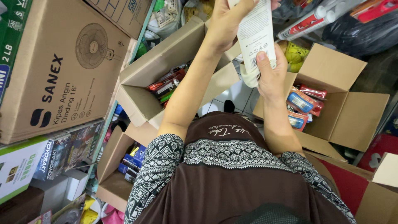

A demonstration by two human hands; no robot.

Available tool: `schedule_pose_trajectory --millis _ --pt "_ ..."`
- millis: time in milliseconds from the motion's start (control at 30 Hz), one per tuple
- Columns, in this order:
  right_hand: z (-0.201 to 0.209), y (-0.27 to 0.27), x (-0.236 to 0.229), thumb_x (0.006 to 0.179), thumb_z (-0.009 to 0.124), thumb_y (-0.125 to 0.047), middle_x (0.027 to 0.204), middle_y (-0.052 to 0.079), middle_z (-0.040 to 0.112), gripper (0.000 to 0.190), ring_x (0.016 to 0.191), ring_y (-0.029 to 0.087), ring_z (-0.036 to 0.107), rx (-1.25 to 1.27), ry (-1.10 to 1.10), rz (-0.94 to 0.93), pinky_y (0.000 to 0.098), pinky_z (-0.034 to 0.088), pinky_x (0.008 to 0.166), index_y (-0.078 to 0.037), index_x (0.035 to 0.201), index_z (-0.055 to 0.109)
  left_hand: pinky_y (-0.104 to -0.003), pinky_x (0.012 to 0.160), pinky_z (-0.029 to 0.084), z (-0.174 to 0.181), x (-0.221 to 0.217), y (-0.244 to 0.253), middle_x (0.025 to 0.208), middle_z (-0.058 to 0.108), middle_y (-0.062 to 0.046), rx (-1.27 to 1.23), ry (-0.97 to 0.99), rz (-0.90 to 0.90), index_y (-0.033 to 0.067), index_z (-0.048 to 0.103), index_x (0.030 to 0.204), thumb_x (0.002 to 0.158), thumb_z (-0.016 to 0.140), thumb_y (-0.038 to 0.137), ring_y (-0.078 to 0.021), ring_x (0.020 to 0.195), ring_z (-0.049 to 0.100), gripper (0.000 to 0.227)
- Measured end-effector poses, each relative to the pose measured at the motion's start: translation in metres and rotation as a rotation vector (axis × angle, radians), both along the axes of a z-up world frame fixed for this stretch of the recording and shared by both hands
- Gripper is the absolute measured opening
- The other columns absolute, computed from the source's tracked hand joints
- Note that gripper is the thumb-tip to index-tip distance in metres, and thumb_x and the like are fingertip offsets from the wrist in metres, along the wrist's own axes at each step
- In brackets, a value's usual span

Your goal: The person wipes several different packaged tools, including a pair of orange shears and a flashlight, with a white cloth while standing in a warehouse area.

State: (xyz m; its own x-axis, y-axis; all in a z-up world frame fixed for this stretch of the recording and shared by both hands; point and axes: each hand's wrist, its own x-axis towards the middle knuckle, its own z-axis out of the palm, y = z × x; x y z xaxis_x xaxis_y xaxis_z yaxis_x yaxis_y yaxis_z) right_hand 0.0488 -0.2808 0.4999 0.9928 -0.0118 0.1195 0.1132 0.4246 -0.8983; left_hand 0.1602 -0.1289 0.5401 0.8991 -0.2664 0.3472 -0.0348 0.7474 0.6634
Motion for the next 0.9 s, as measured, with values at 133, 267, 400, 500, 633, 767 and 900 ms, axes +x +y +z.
schedule_pose_trajectory --millis 133,267,400,500,633,767,900 --pt "-0.020 -0.003 0.000 0.109 0.065 -0.020 0.120 0.004 0.068 0.032 0.105 0.009 0.063 -0.039 0.001 -0.035 0.0270 0.052 0.096 0.001 0.133 0.057 -0.046 0.092 0.065 0.001 0.001 0.006 0.114 0.075 -0.023 0.017 -0.035 -0.031 -0.0061 0.068 0.119 0.105 0.058 0.017 -0.0321 0.106 0.077 0.029" --pt "-0.039 -0.020 0.006 0.111 0.060 -0.028 0.115 0.006 0.067 0.031 0.104 0.013 0.064 0.086 -0.069 -0.105 0.0305 0.053 0.094 -0.001 0.126 0.060 -0.047 0.088 0.066 -0.011 0.008 0.016 0.108 0.077 -0.027 -0.035 0.009 -0.001 -0.0120 0.070 0.115 0.108 0.051 0.028 -0.0343 0.097 0.079 0.045" --pt "-0.014 -0.051 0.020 0.107 0.062 -0.028 0.129 0.016 0.063 0.039 0.119 0.027 0.064 0.270 -0.158 -0.386 0.0415 0.055 0.105 -0.002 0.133 0.051 -0.047 0.084 0.065 -0.012 0.007 0.027 0.108 0.076 -0.027 -0.044 0.050 -0.086 -0.0095 0.069 0.115 0.107 0.049 0.035 -0.0335 0.094 0.078 0.049" --pt "0.007 -0.047 0.012 0.112 0.068 -0.016 0.141 0.012 0.052 0.053 0.125 0.023 0.056 -0.031 -0.408 -0.496 0.0368 0.047 0.107 -0.010 0.154 0.037 -0.047 0.083 0.065 -0.015 0.004 0.015 0.108 0.076 -0.027 -0.088 0.146 -0.116 -0.0090 0.066 0.118 0.106 0.048 0.039 -0.0343 0.096 0.078 0.052" --pt "0.029 0.000 0.012 0.109 0.070 -0.007 0.154 0.009 0.046 0.059 0.144 0.028 0.051 -0.353 -0.575 -0.502 0.0443 0.044 0.120 -0.017 0.154 0.035 -0.049 0.086 0.065 -0.023 -0.002 -0.007 0.112 0.072 -0.024 -0.154 0.284 -0.039 -0.0041 0.058 0.123 0.109 0.048 0.035 -0.0350 0.100 0.076 0.043" --pt "0.059 0.025 0.002 0.092 0.079 -0.004 0.138 0.014 0.062 0.041 0.133 0.039 0.053 -1.237 -0.726 -0.416 0.0537 0.037 0.110 -0.001 0.130 0.067 -0.049 0.091 0.064 -0.025 -0.001 -0.008 0.111 0.073 -0.026 -0.158 0.131 0.042 -0.0072 0.056 0.124 0.112 0.050 0.034 -0.0361 0.100 0.076 0.044" --pt "0.060 0.022 -0.011 0.083 0.076 0.003 0.132 0.013 0.063 0.040 0.121 0.036 0.055 -1.211 -0.725 -0.318 0.0481 0.044 0.103 -0.002 0.122 0.067 -0.045 0.085 0.063 -0.020 -0.015 -0.001 0.109 0.072 -0.022 -0.072 0.260 0.095 -0.0005 0.052 0.122 0.109 0.047 0.041 -0.0303 0.095 0.075 0.044"
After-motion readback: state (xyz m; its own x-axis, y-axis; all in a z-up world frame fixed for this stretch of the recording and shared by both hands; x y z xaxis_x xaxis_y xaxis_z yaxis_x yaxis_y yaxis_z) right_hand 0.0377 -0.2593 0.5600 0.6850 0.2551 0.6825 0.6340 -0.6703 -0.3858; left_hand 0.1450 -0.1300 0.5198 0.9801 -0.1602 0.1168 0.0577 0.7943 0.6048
